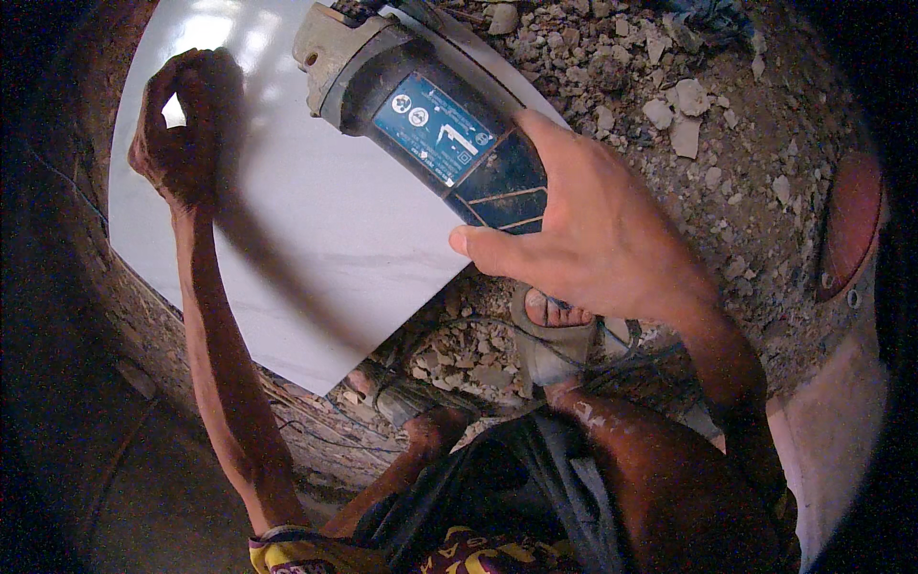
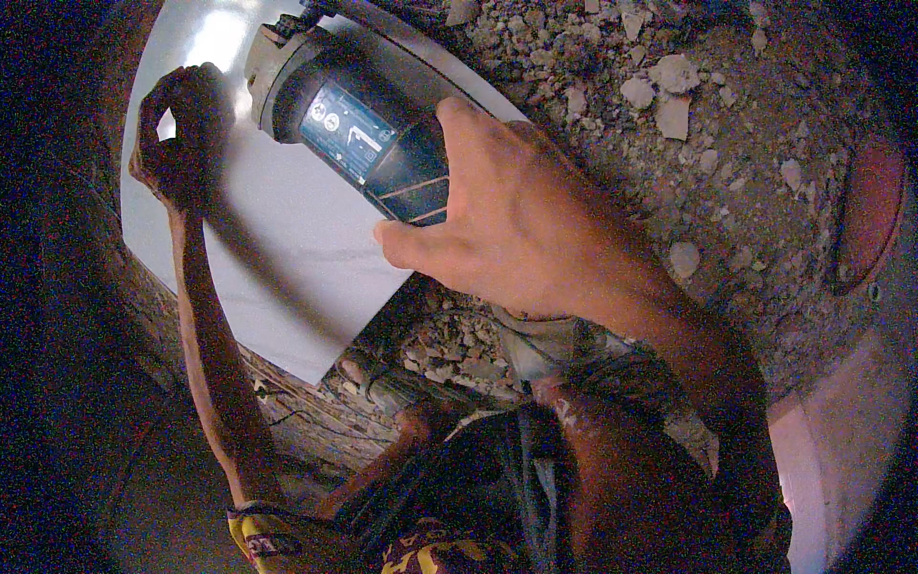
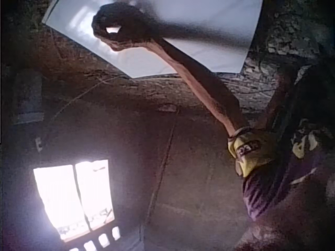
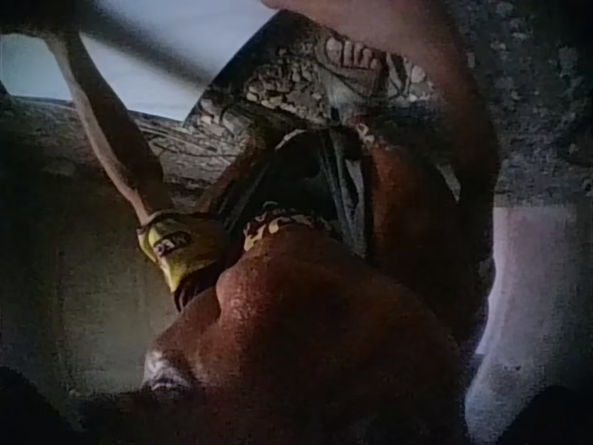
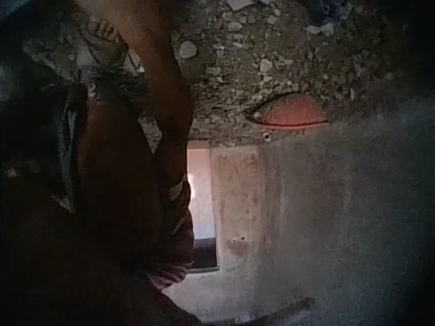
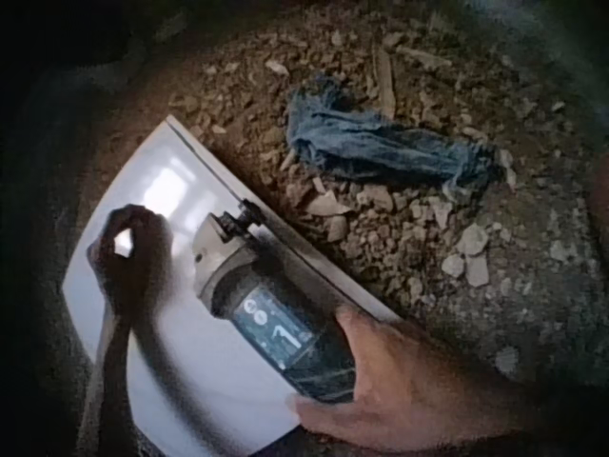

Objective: The person uses an angle grinder to cut the edge of a white tile, wipes the tile with a cloth, and then lifts the tile.

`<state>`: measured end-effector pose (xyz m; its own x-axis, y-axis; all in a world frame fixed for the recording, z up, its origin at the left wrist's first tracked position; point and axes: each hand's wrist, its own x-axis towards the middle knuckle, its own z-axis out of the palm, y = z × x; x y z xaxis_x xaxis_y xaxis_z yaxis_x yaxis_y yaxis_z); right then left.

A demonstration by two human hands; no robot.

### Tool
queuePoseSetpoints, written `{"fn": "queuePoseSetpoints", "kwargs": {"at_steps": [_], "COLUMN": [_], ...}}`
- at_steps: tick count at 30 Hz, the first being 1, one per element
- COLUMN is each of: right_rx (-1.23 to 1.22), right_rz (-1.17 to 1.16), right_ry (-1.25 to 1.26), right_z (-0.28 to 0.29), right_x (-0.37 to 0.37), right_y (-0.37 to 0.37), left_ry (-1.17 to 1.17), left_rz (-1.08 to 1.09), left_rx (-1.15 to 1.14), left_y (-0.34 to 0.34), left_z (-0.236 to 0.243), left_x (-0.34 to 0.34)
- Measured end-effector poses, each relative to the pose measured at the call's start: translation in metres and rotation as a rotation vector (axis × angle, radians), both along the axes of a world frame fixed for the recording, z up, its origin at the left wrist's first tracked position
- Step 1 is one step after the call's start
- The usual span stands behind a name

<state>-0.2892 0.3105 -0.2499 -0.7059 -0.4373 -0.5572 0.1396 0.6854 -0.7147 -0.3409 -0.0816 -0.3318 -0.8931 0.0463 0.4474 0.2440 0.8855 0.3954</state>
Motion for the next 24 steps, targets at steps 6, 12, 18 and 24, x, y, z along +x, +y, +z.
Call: {"fn": "queuePoseSetpoints", "kwargs": {"at_steps": [6, 12, 18, 24], "right_rx": [-0.093, -0.059, -0.056, -0.088], "right_rz": [-0.056, -0.058, -0.034, -0.067], "right_ry": [-0.068, -0.059, -0.005, -0.027], "right_z": [0.0, 0.004, 0.003, -0.001], "right_x": [0.005, 0.011, 0.009, 0.015], "right_y": [0.004, 0.009, 0.007, 0.012], "left_ry": [-0.162, 0.004, 0.082, 0.08], "left_rz": [0.077, -0.001, -0.005, 0.018], "left_rx": [0.524, -0.021, -0.088, -0.082], "left_y": [-0.01, -0.007, -0.014, -0.01], "left_z": [-0.009, -0.004, 0.001, -0.007], "left_x": [0.002, 0.002, 0.0, 0.0]}}
